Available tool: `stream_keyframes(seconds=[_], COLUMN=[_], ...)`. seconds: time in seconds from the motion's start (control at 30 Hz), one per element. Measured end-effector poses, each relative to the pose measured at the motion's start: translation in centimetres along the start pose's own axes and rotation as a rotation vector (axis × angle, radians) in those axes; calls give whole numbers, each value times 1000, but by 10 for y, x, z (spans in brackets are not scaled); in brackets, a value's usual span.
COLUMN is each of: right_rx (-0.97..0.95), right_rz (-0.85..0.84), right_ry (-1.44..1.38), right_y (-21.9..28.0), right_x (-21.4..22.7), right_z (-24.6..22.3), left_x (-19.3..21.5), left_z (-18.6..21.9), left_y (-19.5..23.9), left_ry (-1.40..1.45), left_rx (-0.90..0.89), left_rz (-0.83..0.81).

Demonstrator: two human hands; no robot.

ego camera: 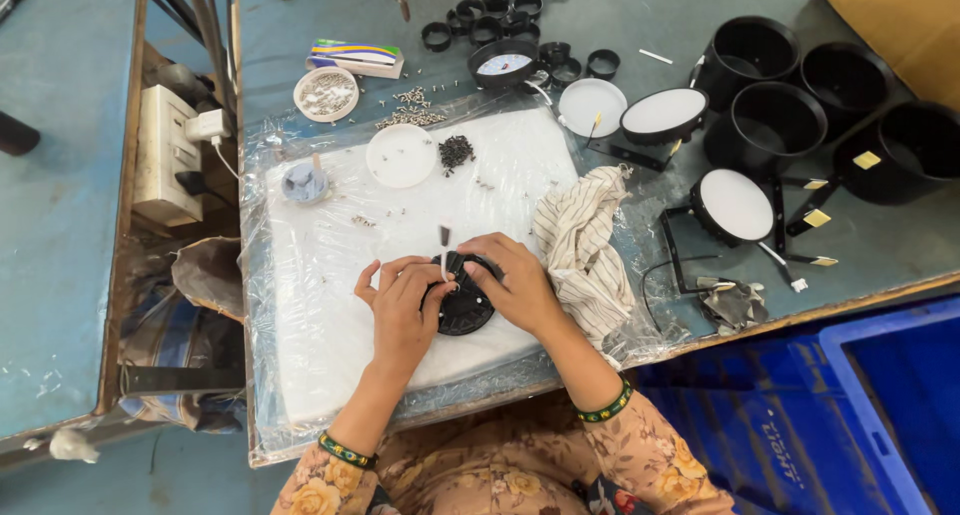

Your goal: The person assembles small LED light fixtures by hand. They insert wires into black circular housings, apply adhesive with a green caulking gun, wipe excess adhesive with a cloth, and attach white diffuser covers. The person handles multiple units one at a time on a workbench.

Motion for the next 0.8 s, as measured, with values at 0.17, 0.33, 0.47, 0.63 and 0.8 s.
stream_keyframes(seconds=[0.17,0.33,0.47,0.63,0.8], right_rx=[120,177,112,104,93], right_rz=[-75,-92,-78,-45,-22], right_ry=[-173,-114,-77,6,90], right_y=[2,3,1,2,5], right_x=[5,4,-1,-1,-6], right_z=[-9,-9,-6,-3,-13], left_x=[-1,-7,-13,-17,-12], left_z=[1,-10,-19,-23,-21], left_y=[2,6,9,11,18], left_ry=[-45,-29,39,109,96], left_rx=[-78,-61,-16,19,3], left_rz=[-27,-16,-4,34,74])
Point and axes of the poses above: each hand's wrist, its own y-axis away from the middle knuckle, its own x-axis out of the back of the hand, z = x × y, the point moved 3 cm from there along -y, towards the middle knuckle, and after that the axes turned 13 degrees about y, right-handed, at the moved point
